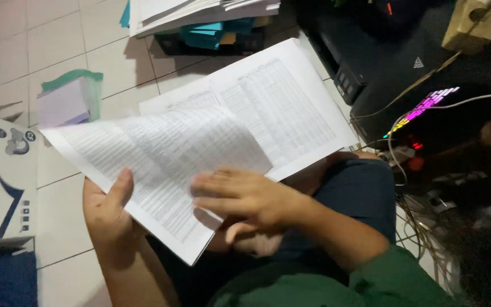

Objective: A person sitting on the floor flips through a large stack of printed documents, checking the pages.

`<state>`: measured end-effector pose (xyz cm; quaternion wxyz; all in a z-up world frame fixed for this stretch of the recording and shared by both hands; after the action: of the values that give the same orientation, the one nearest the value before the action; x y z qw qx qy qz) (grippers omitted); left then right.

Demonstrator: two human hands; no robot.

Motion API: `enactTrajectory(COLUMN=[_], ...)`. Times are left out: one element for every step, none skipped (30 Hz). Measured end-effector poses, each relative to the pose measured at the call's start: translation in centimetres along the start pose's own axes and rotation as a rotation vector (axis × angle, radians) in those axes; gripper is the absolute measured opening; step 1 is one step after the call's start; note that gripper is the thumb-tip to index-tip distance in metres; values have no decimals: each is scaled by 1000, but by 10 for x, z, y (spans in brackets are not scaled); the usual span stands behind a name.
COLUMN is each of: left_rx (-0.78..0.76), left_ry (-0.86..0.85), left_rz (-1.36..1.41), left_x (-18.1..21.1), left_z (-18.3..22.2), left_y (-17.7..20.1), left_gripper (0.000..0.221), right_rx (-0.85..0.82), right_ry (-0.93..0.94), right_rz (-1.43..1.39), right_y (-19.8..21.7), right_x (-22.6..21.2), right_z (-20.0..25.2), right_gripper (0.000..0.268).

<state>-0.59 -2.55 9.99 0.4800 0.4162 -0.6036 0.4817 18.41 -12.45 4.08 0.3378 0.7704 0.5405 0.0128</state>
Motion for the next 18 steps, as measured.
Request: enactTrajectory(left_rx=[13,19,34,56,76,98,116,-81,-286,-276,-354,-432,-422,-436,-455,-450,-384,-319], left_ry=[-1,-81,-163,-166,-107,-50,-53,-104,-153,-155,-149,-143,-142,-165,-188,-187,-187,-187], left_rz=[-9,-93,-179,-189,-126,-60,-65,-67,-69,-73,-92,-111,-115,-103,-90,-95,-77,-59], left_x=[-8,-13,-19,-38,-59,-79,-79,-78,-78,-76,-74,-72,-71,-69,-66,-76,-85,-95], left_z=[-4,-7,-8,-9,-11,-14,-13,-12,-11,-14,-14,-15,-16,-17,-18,-20,-24,-27], left_y=[7,14,22,27,33,40,37,27,13,8,2,-3,-6,-10,-14,-7,0,6], left_gripper=[44,44,45,45,49,55,55,46,38,38,34,31,31,35,39,39,39,40], right_rx=[2,110,210,205,269,325,315,344,373,366,411,455,448,540,630,629,640,650], right_ry=[6,-162,-325,-315,-475,-637,-631,-700,-765,-762,-686,-609,-608,-632,-651,-651,-679,-705], right_rz=[-15,15,38,16,-134,-284,-299,-597,-890,-899,-830,-761,-772,-541,-305,-312,-204,-95], right_y=[9,20,32,40,48,56,52,46,43,39,38,36,38,44,51,55,61,68], right_x=[12,29,46,54,66,79,80,84,87,89,89,89,89,90,90,97,104,110], right_z=[9,18,30,35,41,47,47,49,53,58,61,65,62,62,62,67,74,81], right_gripper=[68,78,93,93,87,96,96,84,73,73,45,23,23,22,25,25,43,63])
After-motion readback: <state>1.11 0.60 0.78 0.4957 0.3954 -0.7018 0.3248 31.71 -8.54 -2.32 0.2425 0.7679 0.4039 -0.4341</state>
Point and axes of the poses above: each hand's wrist, its own z-axis away from the middle knuckle, its own y-axis out of the back of the hand, x = y × z, the point moved 3 cm from there along -z, towards the middle knuckle, and after that the axes turned 3 degrees about y, right-handed, at the moved point
